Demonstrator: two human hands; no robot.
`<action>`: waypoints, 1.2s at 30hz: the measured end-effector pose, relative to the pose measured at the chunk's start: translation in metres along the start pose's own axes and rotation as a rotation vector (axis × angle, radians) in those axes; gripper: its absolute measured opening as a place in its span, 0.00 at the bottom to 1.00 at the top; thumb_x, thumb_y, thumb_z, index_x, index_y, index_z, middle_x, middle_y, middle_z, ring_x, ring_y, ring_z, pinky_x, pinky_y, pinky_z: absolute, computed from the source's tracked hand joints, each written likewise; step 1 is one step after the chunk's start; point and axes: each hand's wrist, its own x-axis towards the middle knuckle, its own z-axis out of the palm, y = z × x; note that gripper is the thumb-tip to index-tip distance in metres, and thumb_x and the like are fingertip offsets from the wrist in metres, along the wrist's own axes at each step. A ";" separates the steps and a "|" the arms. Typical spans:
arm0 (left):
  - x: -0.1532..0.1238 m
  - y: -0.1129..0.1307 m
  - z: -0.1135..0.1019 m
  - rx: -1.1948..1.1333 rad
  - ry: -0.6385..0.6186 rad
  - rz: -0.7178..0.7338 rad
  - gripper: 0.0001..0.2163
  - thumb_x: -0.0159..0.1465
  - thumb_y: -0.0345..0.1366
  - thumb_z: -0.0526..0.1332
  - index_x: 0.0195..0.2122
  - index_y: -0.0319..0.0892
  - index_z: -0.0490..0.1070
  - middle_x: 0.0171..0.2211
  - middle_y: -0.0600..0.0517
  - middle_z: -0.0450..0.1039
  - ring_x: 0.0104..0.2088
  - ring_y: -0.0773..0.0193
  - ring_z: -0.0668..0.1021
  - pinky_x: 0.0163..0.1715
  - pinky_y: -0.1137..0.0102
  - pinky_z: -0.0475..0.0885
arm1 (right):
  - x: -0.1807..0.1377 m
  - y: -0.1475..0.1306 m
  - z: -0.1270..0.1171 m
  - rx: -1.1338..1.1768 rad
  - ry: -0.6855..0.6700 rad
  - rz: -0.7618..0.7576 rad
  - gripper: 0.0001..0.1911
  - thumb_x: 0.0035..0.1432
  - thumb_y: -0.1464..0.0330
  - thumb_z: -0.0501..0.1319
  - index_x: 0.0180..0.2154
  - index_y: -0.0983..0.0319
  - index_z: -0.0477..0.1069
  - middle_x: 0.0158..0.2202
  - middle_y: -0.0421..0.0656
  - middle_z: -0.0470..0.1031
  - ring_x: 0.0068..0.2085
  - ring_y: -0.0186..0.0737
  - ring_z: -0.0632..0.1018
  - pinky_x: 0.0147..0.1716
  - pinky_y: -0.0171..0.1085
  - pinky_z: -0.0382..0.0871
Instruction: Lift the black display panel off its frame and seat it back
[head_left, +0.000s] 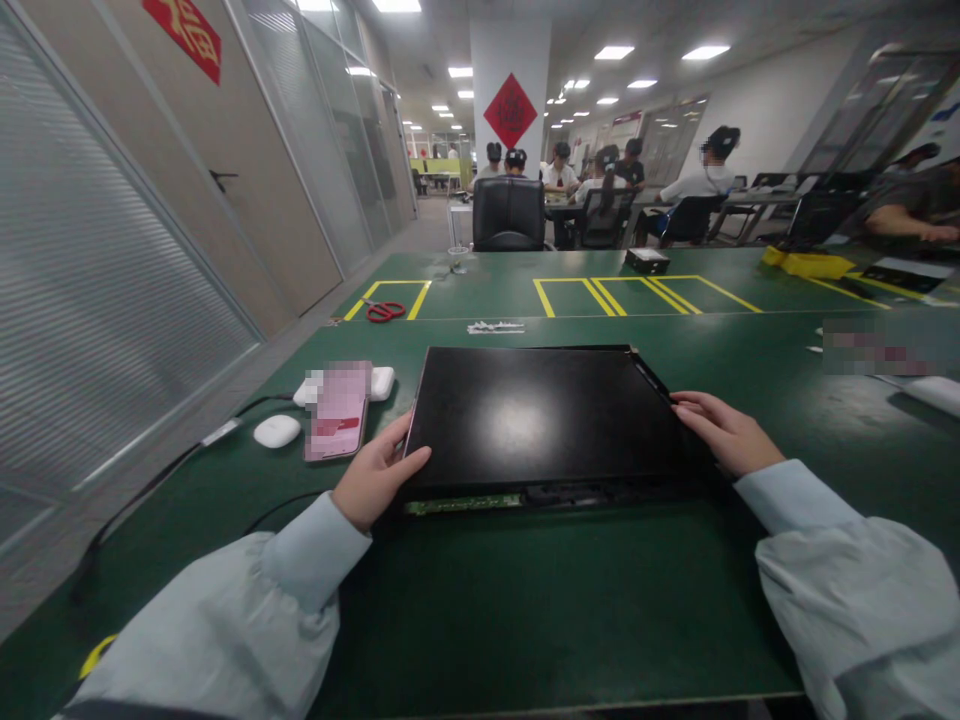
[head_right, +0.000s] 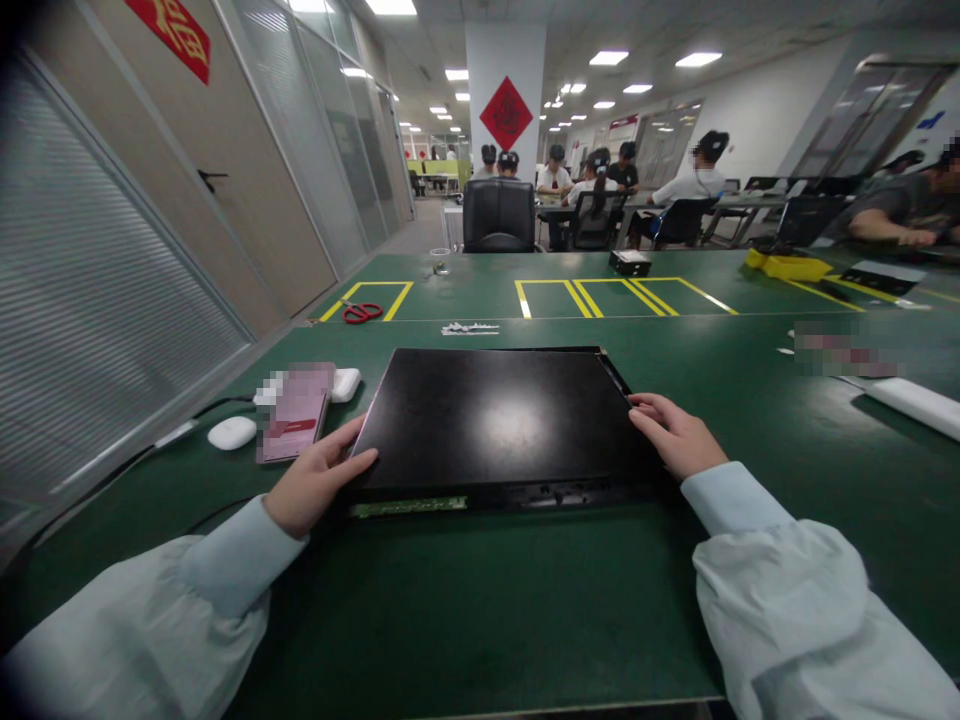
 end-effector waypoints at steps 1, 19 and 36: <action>0.000 0.000 0.000 0.008 -0.003 0.001 0.45 0.52 0.51 0.76 0.68 0.38 0.66 0.71 0.39 0.62 0.69 0.35 0.66 0.68 0.47 0.62 | 0.000 0.000 0.000 0.000 -0.003 0.000 0.26 0.54 0.46 0.63 0.48 0.54 0.79 0.47 0.48 0.84 0.56 0.60 0.80 0.59 0.56 0.69; 0.003 -0.007 -0.009 0.158 -0.001 0.063 0.42 0.54 0.54 0.73 0.66 0.40 0.69 0.73 0.40 0.56 0.73 0.39 0.57 0.71 0.48 0.55 | 0.001 0.002 0.000 -0.034 -0.021 -0.017 0.27 0.53 0.46 0.63 0.48 0.55 0.78 0.46 0.48 0.84 0.52 0.59 0.82 0.57 0.55 0.71; 0.011 -0.025 -0.027 0.608 0.020 0.110 0.34 0.57 0.59 0.66 0.59 0.43 0.76 0.71 0.39 0.59 0.72 0.35 0.59 0.69 0.47 0.56 | 0.001 -0.001 0.000 -0.108 0.001 -0.049 0.26 0.49 0.45 0.64 0.42 0.55 0.81 0.42 0.47 0.85 0.49 0.59 0.83 0.55 0.55 0.72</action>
